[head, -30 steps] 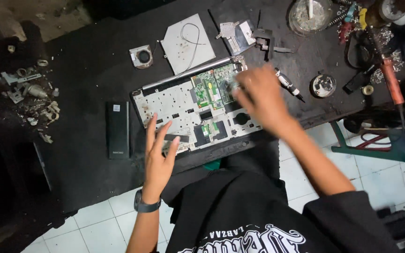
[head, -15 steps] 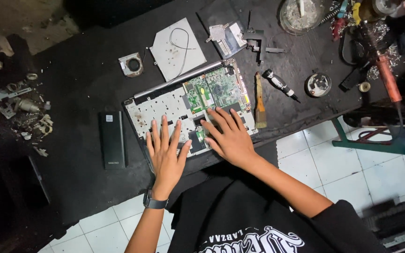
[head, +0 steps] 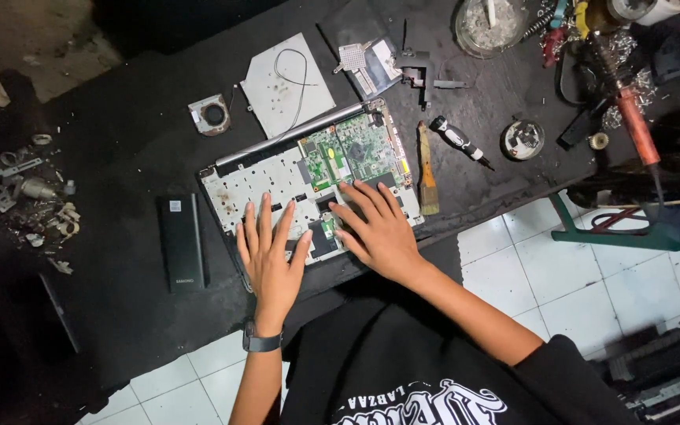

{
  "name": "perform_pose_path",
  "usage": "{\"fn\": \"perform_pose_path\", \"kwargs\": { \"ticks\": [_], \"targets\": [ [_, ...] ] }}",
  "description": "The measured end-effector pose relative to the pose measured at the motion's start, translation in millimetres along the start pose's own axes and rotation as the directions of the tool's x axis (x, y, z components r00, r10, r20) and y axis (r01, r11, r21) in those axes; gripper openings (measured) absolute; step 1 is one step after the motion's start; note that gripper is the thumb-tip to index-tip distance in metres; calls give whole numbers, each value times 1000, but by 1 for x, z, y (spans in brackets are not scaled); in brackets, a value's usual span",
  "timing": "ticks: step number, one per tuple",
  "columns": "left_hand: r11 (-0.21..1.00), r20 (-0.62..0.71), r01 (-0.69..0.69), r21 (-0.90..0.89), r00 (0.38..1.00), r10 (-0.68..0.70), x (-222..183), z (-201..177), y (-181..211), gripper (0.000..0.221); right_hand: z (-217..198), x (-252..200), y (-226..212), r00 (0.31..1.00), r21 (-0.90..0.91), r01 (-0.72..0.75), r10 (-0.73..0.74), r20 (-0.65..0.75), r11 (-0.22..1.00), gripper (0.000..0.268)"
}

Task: Cleaning a laptop motherboard with a brush and inspecting/manipulating internal components and cables.

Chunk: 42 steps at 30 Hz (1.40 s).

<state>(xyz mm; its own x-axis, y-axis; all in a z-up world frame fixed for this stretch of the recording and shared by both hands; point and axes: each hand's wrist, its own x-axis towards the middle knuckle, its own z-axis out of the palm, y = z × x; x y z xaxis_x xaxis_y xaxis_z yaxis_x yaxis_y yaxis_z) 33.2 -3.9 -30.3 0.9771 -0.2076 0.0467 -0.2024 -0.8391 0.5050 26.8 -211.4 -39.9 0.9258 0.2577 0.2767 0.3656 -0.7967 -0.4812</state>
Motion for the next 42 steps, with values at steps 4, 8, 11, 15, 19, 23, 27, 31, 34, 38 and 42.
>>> {"fn": "perform_pose_path", "kwargs": {
  "ticks": [4,8,11,15,19,23,27,31,34,38,42],
  "targets": [
    [1000,-26,8,-28,1000,-8,1,0,1,49,-22,0,12,993,319,-53,83,-82,946,27],
    [999,-42,26,-36,999,-27,2,1,0,47,-54,-5,80,891,83,-152,173,-419,985,11],
    [997,-50,33,-64,998,-36,1,1,1,45,-72,-8,111,895,-179,-334,252,-367,926,31],
    [997,-56,39,-67,997,-43,2,1,1,43,-73,-14,135,919,-392,-389,321,-228,834,32],
    [996,-69,44,-78,996,-49,1,0,1,42,-79,-8,134,937,-420,-341,267,-227,841,31],
    [993,-75,55,-106,995,-63,2,0,3,41,-83,6,123,843,253,-354,424,-332,901,34],
    [994,-92,59,-97,993,-68,3,1,3,39,-74,44,67,746,699,-131,534,-398,703,88],
    [990,-92,73,-119,992,-85,5,0,5,39,-50,53,70,815,732,-43,448,-367,680,65],
    [990,-109,71,-123,991,-84,2,1,3,37,-21,47,74,768,895,-116,610,-193,430,62],
    [989,-111,71,-127,990,-86,2,2,2,37,-6,49,37,865,872,-116,480,-146,475,96],
    [984,-96,71,-163,991,-87,4,-2,5,37,25,32,43,950,662,43,176,-260,748,82]
  ]
}}
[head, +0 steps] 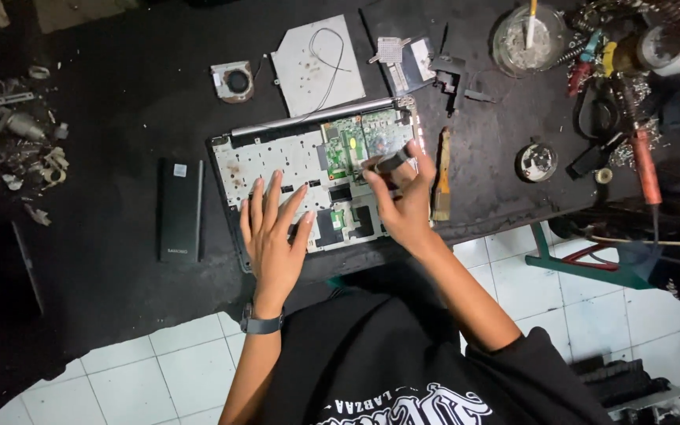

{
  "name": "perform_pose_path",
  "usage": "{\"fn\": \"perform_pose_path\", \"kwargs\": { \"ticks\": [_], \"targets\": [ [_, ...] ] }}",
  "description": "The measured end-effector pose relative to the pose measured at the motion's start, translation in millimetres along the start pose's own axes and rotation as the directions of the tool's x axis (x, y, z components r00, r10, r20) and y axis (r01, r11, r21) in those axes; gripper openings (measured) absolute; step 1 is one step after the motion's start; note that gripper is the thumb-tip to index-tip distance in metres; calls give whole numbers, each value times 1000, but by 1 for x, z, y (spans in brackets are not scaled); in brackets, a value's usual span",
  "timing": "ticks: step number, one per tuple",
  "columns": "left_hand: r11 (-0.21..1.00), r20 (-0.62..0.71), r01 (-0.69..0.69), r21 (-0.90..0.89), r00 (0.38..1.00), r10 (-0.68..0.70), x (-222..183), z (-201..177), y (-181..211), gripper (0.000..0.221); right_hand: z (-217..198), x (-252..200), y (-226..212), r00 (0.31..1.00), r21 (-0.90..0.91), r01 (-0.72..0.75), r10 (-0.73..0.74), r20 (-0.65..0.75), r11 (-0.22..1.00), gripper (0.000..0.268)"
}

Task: Cleaning a laptop motherboard with a brush and inspecting/manipulating internal components and cables.

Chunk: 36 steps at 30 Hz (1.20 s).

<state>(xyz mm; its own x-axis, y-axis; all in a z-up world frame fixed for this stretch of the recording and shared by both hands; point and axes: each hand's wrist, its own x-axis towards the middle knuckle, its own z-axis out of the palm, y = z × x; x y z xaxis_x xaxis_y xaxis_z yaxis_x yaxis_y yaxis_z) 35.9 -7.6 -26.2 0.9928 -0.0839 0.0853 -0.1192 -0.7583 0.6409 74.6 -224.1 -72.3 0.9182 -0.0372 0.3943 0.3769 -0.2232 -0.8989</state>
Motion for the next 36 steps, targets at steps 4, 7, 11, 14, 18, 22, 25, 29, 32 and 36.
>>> {"fn": "perform_pose_path", "kwargs": {
  "ticks": [4,7,11,14,18,22,25,29,32,36],
  "targets": [
    [1000,-13,-11,5,1000,11,-1,2,-4,36,2,-11,17,994,-88,107,-106,17,990,77],
    [1000,-15,-3,11,1000,3,-2,3,-5,35,-2,-20,37,989,-112,149,-148,19,982,75],
    [1000,-17,2,16,1000,-2,-1,3,-5,35,-4,-30,59,992,-93,122,-117,55,988,74],
    [1000,-14,4,9,1000,-4,0,3,-5,35,-5,-24,48,990,-88,133,-127,68,987,73],
    [1000,-18,6,-10,1000,-6,-1,3,-5,35,-3,-18,37,988,-106,149,-142,66,983,69],
    [1000,-13,11,-14,1000,-11,-1,3,-4,35,0,-22,43,981,-101,187,-182,61,977,72],
    [1000,-7,5,3,1000,-5,-1,3,-5,35,2,1,-8,958,-221,280,-258,122,934,46],
    [1000,-4,8,-1,1000,-8,0,3,-6,35,-4,-7,5,950,-333,313,-286,129,890,67],
    [1000,-4,9,5,1000,-9,-2,4,-6,34,-4,-18,20,960,-270,278,-257,111,922,62],
    [1000,-6,12,13,1000,-12,-1,4,-5,34,-2,-22,21,966,-92,242,-231,114,966,64]
  ]
}}
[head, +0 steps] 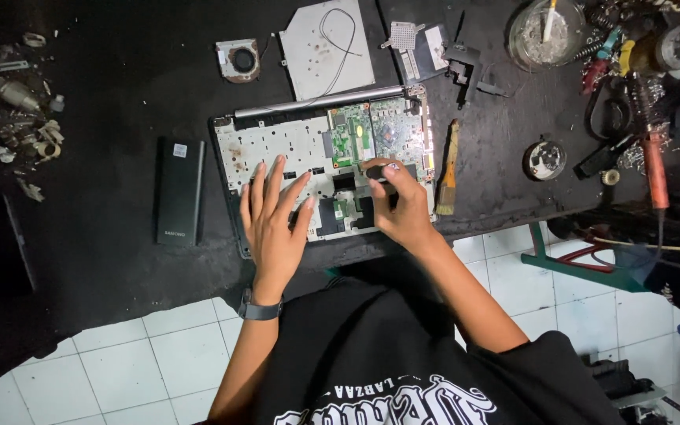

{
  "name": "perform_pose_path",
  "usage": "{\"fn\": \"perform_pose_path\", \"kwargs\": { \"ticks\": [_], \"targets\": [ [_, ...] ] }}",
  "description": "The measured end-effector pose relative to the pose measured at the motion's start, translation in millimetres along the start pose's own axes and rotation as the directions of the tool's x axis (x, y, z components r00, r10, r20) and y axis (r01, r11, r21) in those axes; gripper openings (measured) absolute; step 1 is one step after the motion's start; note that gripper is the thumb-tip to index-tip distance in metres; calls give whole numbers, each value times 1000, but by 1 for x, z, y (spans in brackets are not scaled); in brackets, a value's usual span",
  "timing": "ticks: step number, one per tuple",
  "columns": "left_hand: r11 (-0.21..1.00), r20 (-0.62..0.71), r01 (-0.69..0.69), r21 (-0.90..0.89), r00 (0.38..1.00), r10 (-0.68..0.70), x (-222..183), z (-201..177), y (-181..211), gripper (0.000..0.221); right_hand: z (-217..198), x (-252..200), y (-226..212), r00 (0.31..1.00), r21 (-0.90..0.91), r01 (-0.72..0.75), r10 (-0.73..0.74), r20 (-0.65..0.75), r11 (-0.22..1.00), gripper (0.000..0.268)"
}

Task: Cleaning a laptop motherboard with a brush and inspecting/manipulating internal components and cables.

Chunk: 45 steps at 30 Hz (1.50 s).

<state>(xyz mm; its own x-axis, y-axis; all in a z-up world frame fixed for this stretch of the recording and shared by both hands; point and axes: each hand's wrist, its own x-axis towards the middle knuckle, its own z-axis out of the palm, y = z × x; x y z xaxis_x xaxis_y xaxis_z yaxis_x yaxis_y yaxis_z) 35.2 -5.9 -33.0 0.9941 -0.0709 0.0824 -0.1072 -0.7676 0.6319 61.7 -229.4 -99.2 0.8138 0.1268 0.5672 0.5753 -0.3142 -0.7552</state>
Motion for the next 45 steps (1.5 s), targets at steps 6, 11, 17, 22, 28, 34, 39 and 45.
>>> {"fn": "perform_pose_path", "kwargs": {
  "ticks": [6,11,17,22,28,34,39,45],
  "targets": [
    [1000,0,-8,-28,1000,8,0,-1,0,34,-1,23,-13,998,-87,18,-24,-64,996,78],
    [965,40,32,-261,999,-22,-2,-14,-4,36,-3,17,-8,998,-53,35,-38,-44,998,78],
    [942,-390,63,-329,900,-197,-16,-111,-73,18,2,6,7,998,68,26,-22,-59,997,82],
    [940,-650,258,225,758,-52,-43,-191,-171,18,-10,37,-27,989,78,76,-85,123,994,83],
    [824,-452,530,198,796,-403,-54,-202,-228,58,-3,31,-13,997,0,76,-76,-23,997,85],
    [800,-470,528,284,804,-364,-56,-206,-245,65,-3,32,-15,997,-37,72,-73,-28,997,83],
    [801,-518,516,304,795,-316,-58,-201,-253,67,-5,33,-17,998,-29,58,-59,-30,998,84],
    [812,-535,521,264,779,-326,-59,-204,-256,67,-8,29,-16,998,-117,59,-63,-26,991,85]
  ]
}}
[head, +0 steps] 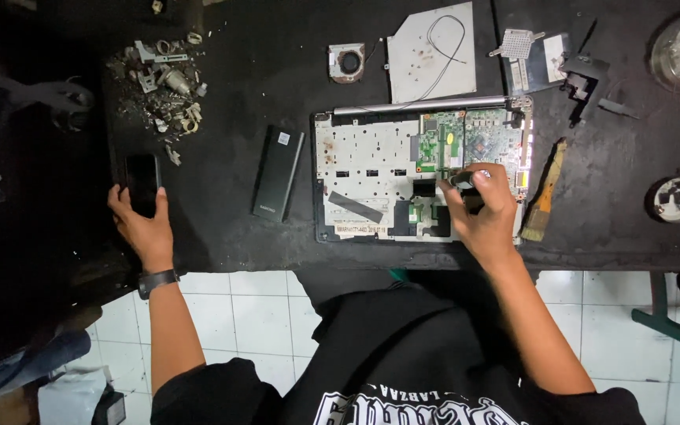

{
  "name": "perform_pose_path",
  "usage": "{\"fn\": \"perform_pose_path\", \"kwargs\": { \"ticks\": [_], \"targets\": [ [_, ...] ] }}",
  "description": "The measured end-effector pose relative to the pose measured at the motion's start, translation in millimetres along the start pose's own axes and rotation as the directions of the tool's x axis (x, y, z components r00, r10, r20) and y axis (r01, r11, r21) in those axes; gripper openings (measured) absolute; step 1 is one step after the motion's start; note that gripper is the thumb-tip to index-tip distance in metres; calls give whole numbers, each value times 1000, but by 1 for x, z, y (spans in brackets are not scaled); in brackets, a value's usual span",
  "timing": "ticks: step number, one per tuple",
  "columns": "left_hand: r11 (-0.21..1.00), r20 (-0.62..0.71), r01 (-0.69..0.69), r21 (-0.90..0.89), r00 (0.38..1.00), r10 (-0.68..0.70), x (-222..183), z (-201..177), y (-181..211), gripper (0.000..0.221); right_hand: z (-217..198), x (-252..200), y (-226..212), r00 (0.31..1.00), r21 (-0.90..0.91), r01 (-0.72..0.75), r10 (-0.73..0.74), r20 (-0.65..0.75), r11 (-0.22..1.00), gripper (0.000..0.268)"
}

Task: Cleaning a laptop motherboard with a brush and inspecting/manipulating internal components and cables.

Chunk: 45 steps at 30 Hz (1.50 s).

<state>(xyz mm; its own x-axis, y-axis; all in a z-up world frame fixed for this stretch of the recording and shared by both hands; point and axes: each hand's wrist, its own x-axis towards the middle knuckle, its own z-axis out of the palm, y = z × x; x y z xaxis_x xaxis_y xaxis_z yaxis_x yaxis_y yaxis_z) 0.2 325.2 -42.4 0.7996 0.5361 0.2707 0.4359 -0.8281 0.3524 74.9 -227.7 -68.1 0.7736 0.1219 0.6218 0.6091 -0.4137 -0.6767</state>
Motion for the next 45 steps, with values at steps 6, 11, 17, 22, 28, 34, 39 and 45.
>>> {"fn": "perform_pose_path", "kwargs": {
  "ticks": [6,11,17,22,28,34,39,45],
  "targets": [
    [998,7,57,37,998,-58,2,2,0,67,4,-23,24,998,-117,59,-62,-20,991,81],
    [999,-9,47,27,999,-46,3,1,0,63,1,10,-7,999,-24,38,-39,-29,999,82],
    [999,-27,1,51,1000,0,4,4,-7,62,2,0,-2,999,-19,12,-13,-33,1000,83],
    [994,-59,-49,100,997,55,2,4,-7,59,-2,-6,6,999,-81,41,-41,-1,996,84],
    [991,-67,-94,95,993,100,2,4,-8,58,0,3,-3,998,-35,58,-58,-4,998,86],
    [998,-43,-48,52,998,50,4,2,-7,58,0,2,-2,999,-26,38,-38,-22,999,82],
    [996,-27,-49,78,998,51,3,0,-1,58,-1,-5,4,999,-79,27,-28,-17,996,85],
    [995,-41,-75,59,996,78,4,4,-12,57,-1,8,-8,998,-10,60,-60,-3,998,84]
  ]
}}
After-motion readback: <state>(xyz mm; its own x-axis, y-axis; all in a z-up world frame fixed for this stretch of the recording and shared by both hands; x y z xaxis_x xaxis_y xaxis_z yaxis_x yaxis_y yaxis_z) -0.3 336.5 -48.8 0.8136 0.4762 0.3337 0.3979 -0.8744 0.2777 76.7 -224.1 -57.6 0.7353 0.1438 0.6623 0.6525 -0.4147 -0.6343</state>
